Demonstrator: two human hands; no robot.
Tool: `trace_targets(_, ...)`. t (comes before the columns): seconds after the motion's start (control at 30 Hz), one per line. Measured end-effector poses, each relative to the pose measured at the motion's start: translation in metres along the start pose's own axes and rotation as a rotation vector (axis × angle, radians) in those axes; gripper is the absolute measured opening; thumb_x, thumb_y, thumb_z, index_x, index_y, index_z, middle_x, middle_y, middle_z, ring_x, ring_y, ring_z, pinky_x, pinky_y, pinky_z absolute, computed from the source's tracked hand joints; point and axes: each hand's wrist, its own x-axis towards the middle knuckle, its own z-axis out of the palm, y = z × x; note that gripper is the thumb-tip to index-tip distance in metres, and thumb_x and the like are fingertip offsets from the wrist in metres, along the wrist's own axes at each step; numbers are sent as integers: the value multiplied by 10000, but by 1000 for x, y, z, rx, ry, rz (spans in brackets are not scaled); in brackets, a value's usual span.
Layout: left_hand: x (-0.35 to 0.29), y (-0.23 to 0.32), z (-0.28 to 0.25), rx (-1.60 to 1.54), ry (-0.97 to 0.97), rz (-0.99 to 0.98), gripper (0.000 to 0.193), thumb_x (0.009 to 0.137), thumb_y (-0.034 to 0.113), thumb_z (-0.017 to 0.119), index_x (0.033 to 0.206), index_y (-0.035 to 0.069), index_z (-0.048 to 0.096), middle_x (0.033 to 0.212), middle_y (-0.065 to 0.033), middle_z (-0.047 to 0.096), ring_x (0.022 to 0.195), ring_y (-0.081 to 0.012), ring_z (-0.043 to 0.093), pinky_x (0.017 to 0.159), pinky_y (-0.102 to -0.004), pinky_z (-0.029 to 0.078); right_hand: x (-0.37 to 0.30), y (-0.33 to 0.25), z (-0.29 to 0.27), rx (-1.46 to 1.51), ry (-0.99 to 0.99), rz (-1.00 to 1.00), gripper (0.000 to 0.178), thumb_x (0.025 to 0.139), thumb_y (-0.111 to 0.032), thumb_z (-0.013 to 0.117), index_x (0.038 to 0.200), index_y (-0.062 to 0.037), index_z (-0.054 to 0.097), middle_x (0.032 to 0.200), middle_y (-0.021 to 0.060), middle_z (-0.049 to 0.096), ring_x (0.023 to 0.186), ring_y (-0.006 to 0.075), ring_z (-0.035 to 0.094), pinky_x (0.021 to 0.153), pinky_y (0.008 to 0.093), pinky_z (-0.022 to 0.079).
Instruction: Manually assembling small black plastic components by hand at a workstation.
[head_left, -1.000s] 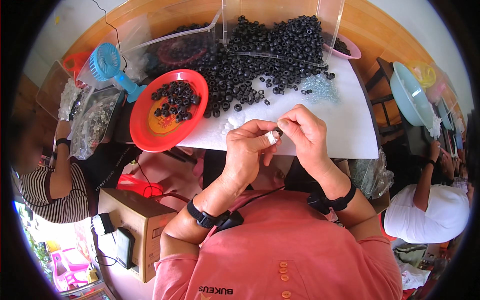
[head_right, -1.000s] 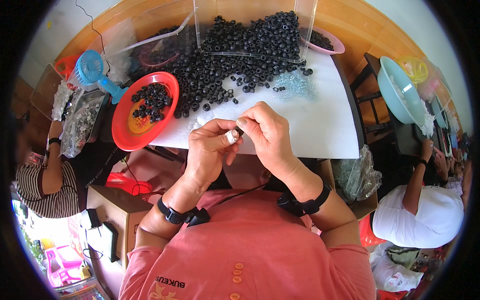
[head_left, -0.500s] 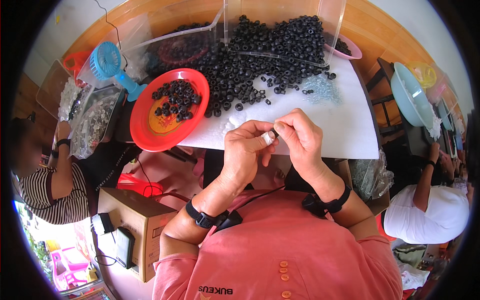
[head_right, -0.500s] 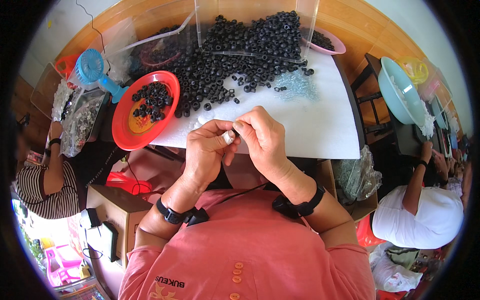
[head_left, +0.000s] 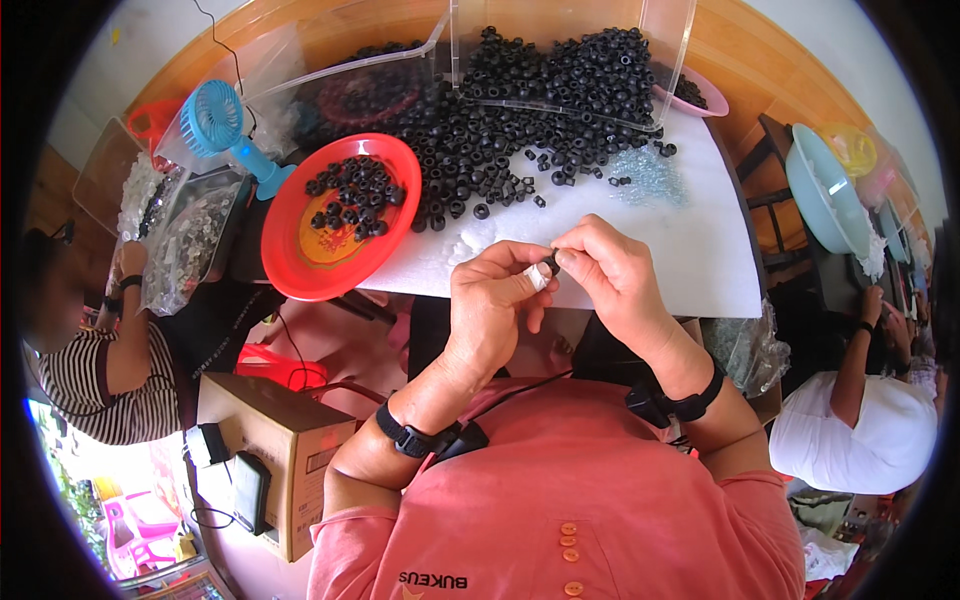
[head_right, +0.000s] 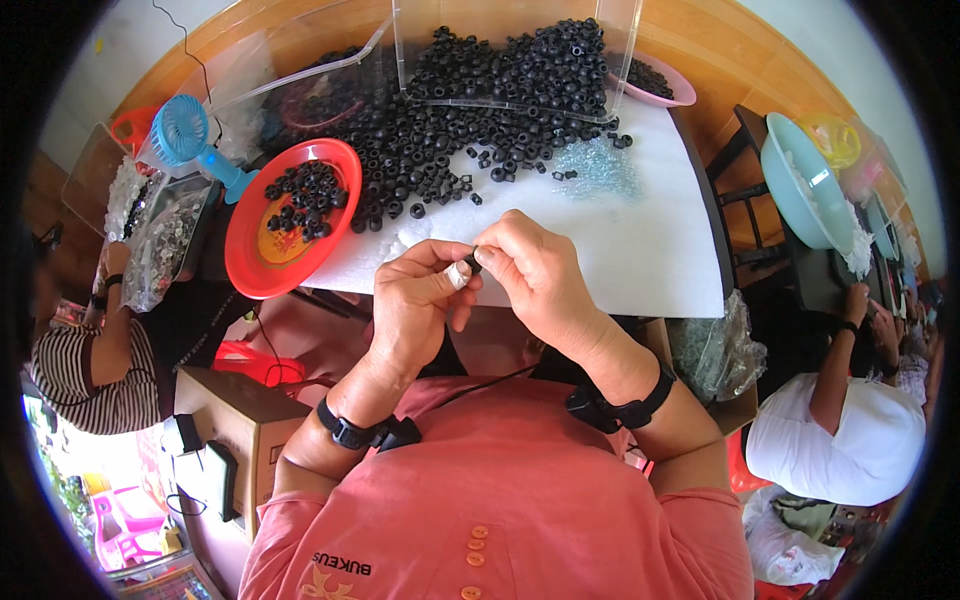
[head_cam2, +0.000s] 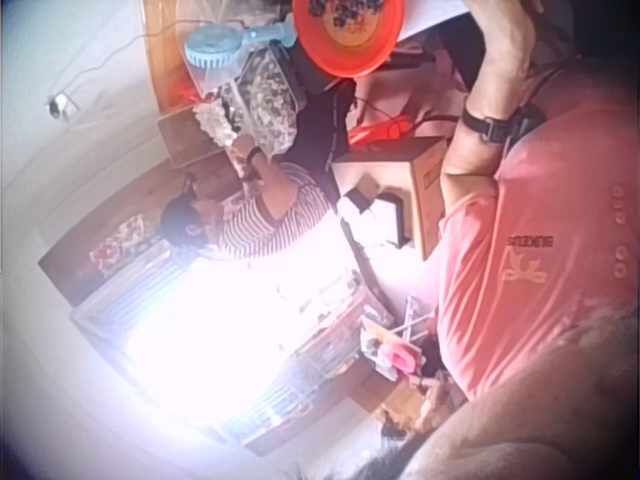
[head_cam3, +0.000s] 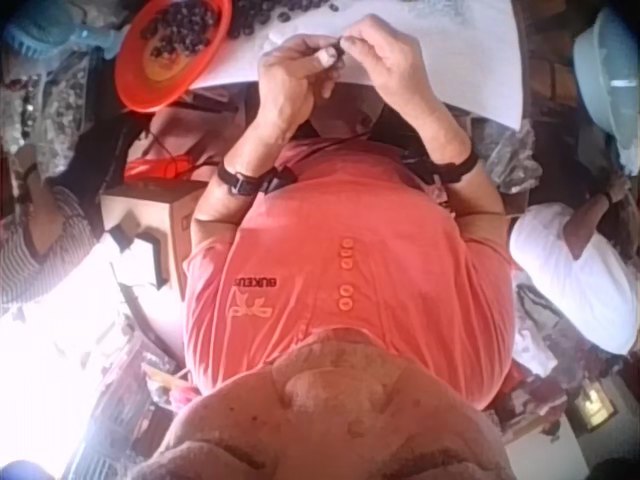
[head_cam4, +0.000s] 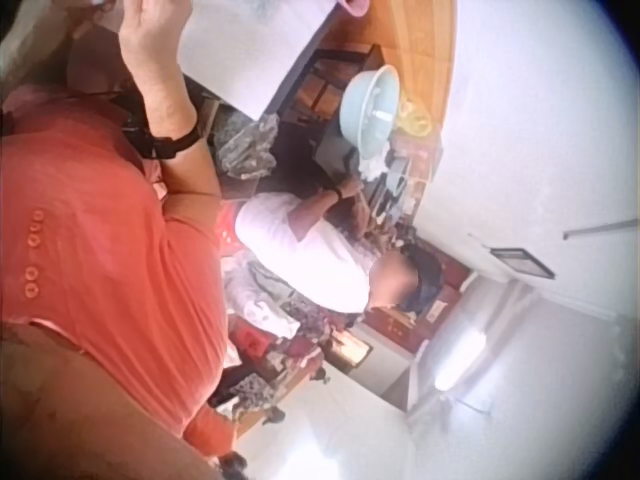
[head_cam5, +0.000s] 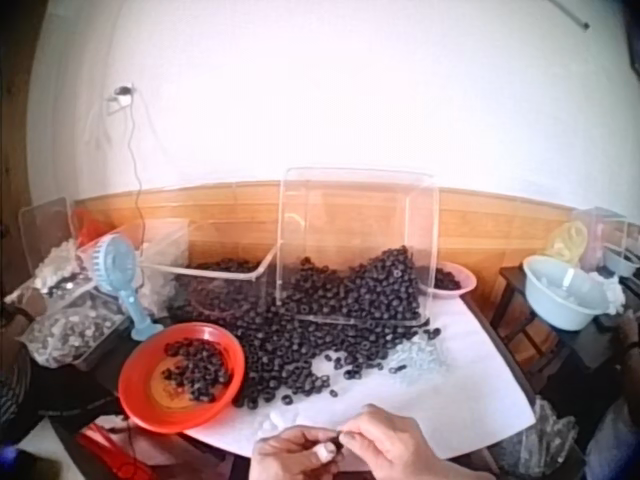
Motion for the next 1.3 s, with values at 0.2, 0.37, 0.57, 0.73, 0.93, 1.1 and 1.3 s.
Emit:
trace_targets(0.2,-1,1,2,-16,4,9,128,897,24,646,998,-52,627,799,-100,653,591,-112,590,420,-206,426,6,2,-5,-242,17,-277,99,814,24,634,860,-41,575,757,94,550,670,288,559,589,383,448)
trace_targets(0.37,-2,2,3,43,17,21,126,893,25,650,992,-49,627,796,-90,650,589,-99,577,421,-204,425,9,-4,-11,-313,-33,-302,136,753,31,640,835,-46,565,755,94,552,683,300,568,589,403,450)
trace_targets(0.57,-1,1,2,134,26,74,118,894,-16,626,996,-75,627,785,-115,654,589,-119,580,419,-216,425,11,-1,-6,-412,-39,-361,165,678,21,627,800,-50,542,730,93,531,658,299,551,578,407,439)
trace_targets(0.73,0,1,2,93,24,54,119,897,-18,620,1002,-72,629,786,-107,653,585,-109,572,416,-206,414,7,2,0,-400,-7,-317,156,682,4,623,788,-50,521,744,98,526,665,303,544,581,413,434)
trace_targets(0.93,-2,-4,2,49,74,74,105,902,16,621,989,-43,623,773,-71,628,532,-66,505,387,-188,357,5,-7,16,-676,90,-496,170,673,-79,628,765,-48,489,744,113,487,667,293,510,586,389,405)
trace_targets(1.1,-1,0,4,80,81,52,97,907,11,608,985,-46,621,765,-68,620,520,-64,493,385,-188,347,9,4,11,-631,74,-477,187,655,-66,626,774,-47,484,741,113,478,666,292,504,590,388,402)
trace_targets(1.3,-1,-4,4,82,74,55,84,899,4,608,970,-39,621,748,-52,606,517,-62,486,387,-190,343,10,1,8,-548,18,-501,181,658,-30,608,767,-46,464,728,118,487,656,319,509,572,428,408)
